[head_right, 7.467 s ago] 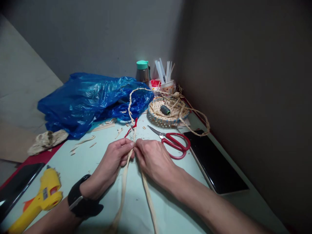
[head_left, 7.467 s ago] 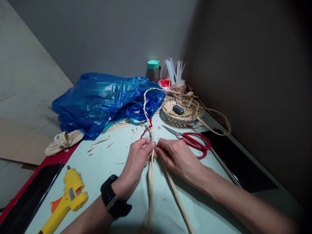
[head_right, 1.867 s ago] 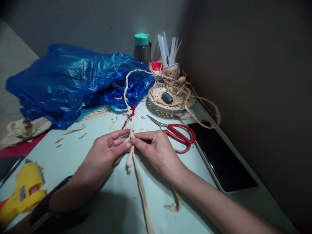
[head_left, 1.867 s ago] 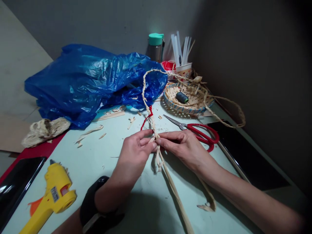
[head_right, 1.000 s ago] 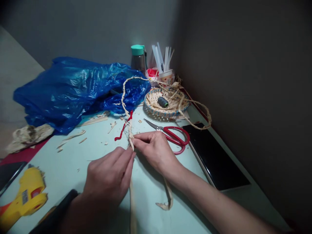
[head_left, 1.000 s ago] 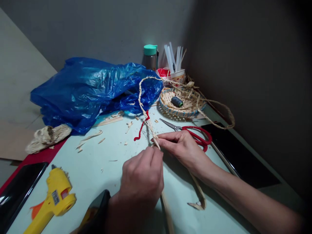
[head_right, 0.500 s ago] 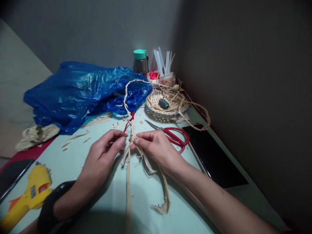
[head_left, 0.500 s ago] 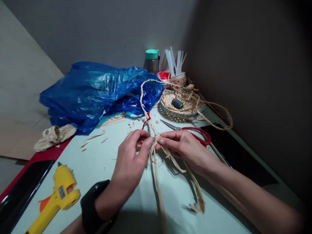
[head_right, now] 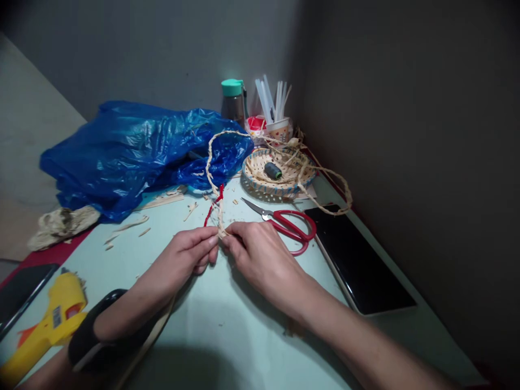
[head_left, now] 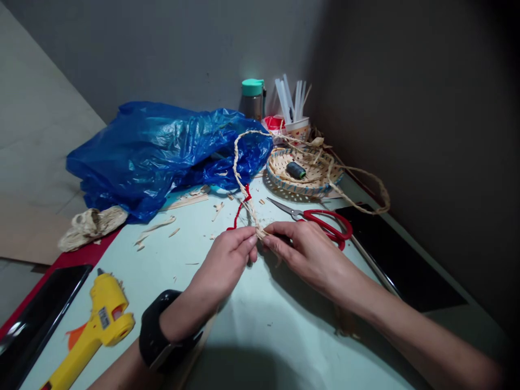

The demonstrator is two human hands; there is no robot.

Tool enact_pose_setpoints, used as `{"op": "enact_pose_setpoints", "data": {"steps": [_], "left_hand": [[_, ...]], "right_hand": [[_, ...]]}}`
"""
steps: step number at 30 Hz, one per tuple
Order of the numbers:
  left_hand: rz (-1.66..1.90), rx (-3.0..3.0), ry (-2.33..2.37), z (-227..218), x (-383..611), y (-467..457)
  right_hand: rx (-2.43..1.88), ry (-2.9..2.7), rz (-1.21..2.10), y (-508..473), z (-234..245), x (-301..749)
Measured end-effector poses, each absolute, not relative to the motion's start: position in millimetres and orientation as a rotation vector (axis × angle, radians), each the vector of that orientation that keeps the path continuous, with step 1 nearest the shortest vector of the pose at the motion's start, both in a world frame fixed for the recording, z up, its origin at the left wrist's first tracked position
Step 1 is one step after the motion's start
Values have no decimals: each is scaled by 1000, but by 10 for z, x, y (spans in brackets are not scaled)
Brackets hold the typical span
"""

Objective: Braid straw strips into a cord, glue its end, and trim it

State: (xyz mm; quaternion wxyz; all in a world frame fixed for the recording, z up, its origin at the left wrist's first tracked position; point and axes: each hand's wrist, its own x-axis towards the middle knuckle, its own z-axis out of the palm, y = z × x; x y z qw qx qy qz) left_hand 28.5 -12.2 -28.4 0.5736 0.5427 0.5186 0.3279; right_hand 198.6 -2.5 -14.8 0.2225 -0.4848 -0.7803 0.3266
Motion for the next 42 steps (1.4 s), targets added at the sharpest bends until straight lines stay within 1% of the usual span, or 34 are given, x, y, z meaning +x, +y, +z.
{"op": "enact_pose_setpoints", "data": {"steps": [3,6,11,20,24,28,30,33,35,39,40,41,42], "left_hand": [[781,1166,1195,-299,301,-131],[828,1192,1244,-304,330,-143],[892,1235,1391,-309,370,-161],[935,1195,1426,-317,358,-162],[936,1194,1400,-308,377,-169],[910,1110,1324,-286,360,-195],[901,1087,1277,-271,341,-207],[909,1073,1193,-262,320,-221],[916,1034,1159,-270,314,-226],[956,929,1126,-292,311,-219],[961,917,1118,-296,311,-215],[961,911,1107,-301,312,-210],[959,908,1092,-305,314,-206]], "right_hand": [[-1348,-2179,920,-27,-140,1988],[-1346,-2192,909,-20,-162,1989],[-1377,-2272,823,-48,-173,1976],[-1484,-2337,667,-37,-30,2038],[-1453,-2320,755,-136,39,1997],[-1367,-2443,790,-287,-32,1862],[-1356,-2554,720,-325,-97,1804],[-1373,-2708,531,-322,-161,1774],[-1357,-2644,532,-291,-160,1796],[-1407,-2137,565,-180,-112,1878],[-1418,-2042,617,-147,-112,1891],[-1403,-1986,738,-114,-122,1899],[-1355,-1946,930,-84,-143,1900]]}}
